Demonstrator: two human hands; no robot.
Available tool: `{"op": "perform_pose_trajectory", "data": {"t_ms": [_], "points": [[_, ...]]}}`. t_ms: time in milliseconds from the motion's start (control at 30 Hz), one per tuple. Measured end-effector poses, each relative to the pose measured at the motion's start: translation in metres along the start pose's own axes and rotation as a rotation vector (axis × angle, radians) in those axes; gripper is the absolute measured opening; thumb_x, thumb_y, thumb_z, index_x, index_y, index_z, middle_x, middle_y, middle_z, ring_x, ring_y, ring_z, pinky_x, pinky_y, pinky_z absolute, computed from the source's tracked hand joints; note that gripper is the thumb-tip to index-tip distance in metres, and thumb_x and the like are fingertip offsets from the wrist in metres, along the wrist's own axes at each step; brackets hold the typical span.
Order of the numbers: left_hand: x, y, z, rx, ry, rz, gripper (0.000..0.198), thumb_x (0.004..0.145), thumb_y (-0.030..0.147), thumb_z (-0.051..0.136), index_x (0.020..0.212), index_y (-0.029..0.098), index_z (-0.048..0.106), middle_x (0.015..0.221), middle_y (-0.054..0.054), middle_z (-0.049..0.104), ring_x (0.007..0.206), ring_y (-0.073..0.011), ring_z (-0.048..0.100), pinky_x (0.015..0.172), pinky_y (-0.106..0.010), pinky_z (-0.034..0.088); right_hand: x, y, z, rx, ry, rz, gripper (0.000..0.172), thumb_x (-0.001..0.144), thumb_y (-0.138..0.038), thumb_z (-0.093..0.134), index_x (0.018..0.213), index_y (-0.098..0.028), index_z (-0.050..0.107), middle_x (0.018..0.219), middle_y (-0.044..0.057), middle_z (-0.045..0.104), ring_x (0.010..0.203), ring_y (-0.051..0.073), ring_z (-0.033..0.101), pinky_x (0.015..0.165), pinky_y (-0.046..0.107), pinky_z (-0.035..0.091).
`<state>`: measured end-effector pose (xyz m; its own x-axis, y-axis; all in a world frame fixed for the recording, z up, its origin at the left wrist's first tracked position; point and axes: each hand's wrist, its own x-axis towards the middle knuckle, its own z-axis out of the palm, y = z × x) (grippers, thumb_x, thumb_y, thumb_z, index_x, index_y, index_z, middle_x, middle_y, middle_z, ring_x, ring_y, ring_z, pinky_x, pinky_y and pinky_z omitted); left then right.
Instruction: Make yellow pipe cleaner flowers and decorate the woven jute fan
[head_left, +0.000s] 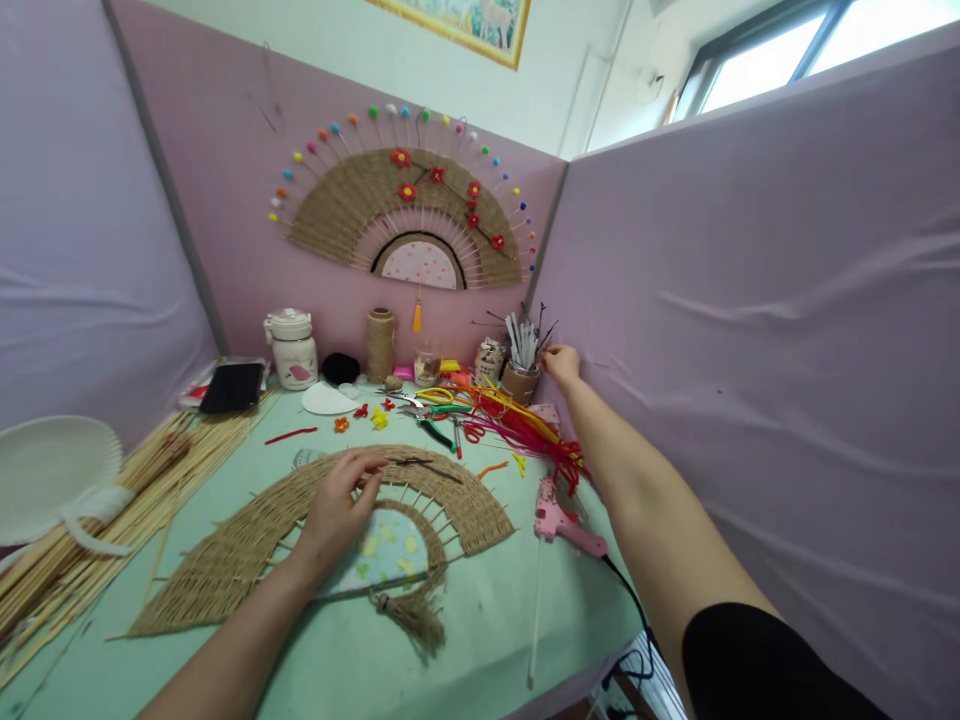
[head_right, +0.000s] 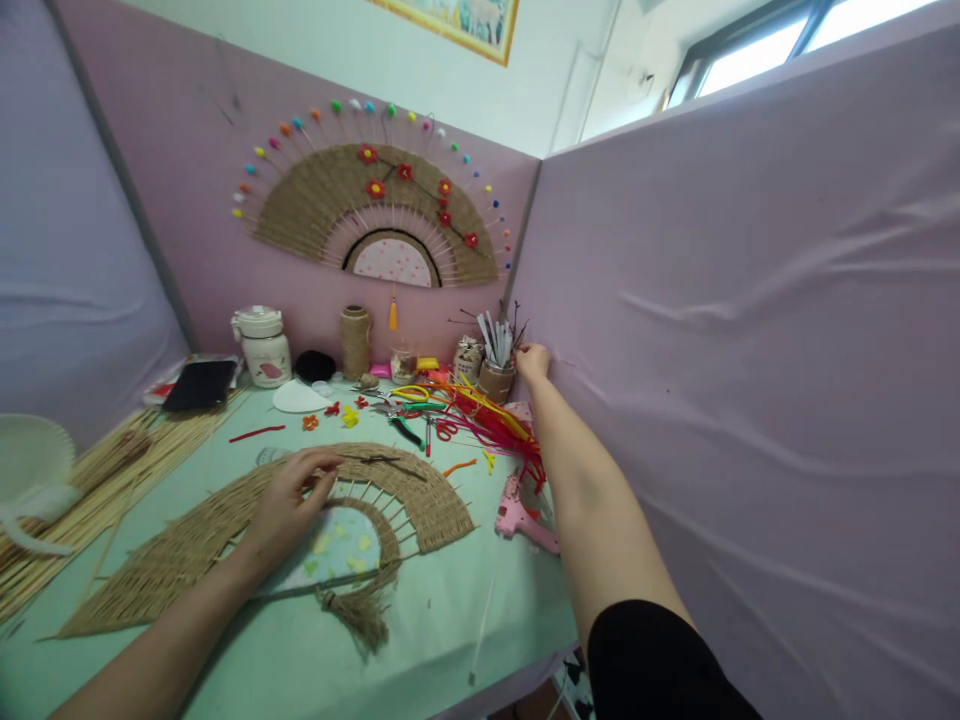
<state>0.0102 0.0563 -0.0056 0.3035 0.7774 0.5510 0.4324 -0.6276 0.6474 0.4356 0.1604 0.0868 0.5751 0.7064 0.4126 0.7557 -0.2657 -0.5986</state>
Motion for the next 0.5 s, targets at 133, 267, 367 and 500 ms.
{"op": "perform_pose_trajectory", "data": {"t_ms": [133,267,367,500], "points": [[0.0,0.002,0.0,0.014,0.001,0.004,0.02,0.085,0.026,0.045,0.091,0.018,0.062,0.099,-0.007,0.06,0.093,-0.0187,0.057,0.075,-0.031,0.049,-0.005,0.0,0.004,-0.163,-0.051,0.083,0.024,0.069,-0.022,0.066,0.091,-0.01,0.066,0.086,0.015,0.069,0.087,0.023,0.065,0.075,0.028,0.049],[0.0,0.003,0.0,-0.005,0.009,-0.016,0.02,0.084,0.027,0.046,0.091,0.018,0.063,0.099,-0.007,0.06,0.091,-0.0189,0.057,0.076,-0.032,0.05,-0.023,-0.009,0.005,-0.296,0.056,0.07,0.048,0.077,-0.03,0.059,0.12,-0.009,0.051,0.118,0.022,0.056,0.102,0.027,0.06,0.08,0.034,0.047],[0.0,0.003,0.001,-0.03,0.007,-0.037,0.02,0.084,0.026,0.046,0.091,0.019,0.063,0.1,-0.007,0.059,0.091,-0.0185,0.057,0.074,-0.03,0.05,-0.033,-0.019,0.011,-0.429,0.054,-0.163,0.032,0.088,-0.031,0.042,0.114,-0.018,0.056,0.119,0.015,0.057,0.1,0.023,0.06,0.081,0.033,0.045],[-0.001,0.002,0.001,-0.011,0.001,-0.028,0.019,0.084,0.023,0.045,0.091,0.019,0.063,0.101,-0.007,0.059,0.095,-0.0187,0.056,0.079,-0.032,0.049,-0.034,-0.03,0.025,-0.558,-0.136,-0.194,0.028,0.088,-0.029,0.044,0.101,-0.016,0.065,0.104,0.016,0.065,0.099,0.024,0.061,0.082,0.031,0.044]]}}
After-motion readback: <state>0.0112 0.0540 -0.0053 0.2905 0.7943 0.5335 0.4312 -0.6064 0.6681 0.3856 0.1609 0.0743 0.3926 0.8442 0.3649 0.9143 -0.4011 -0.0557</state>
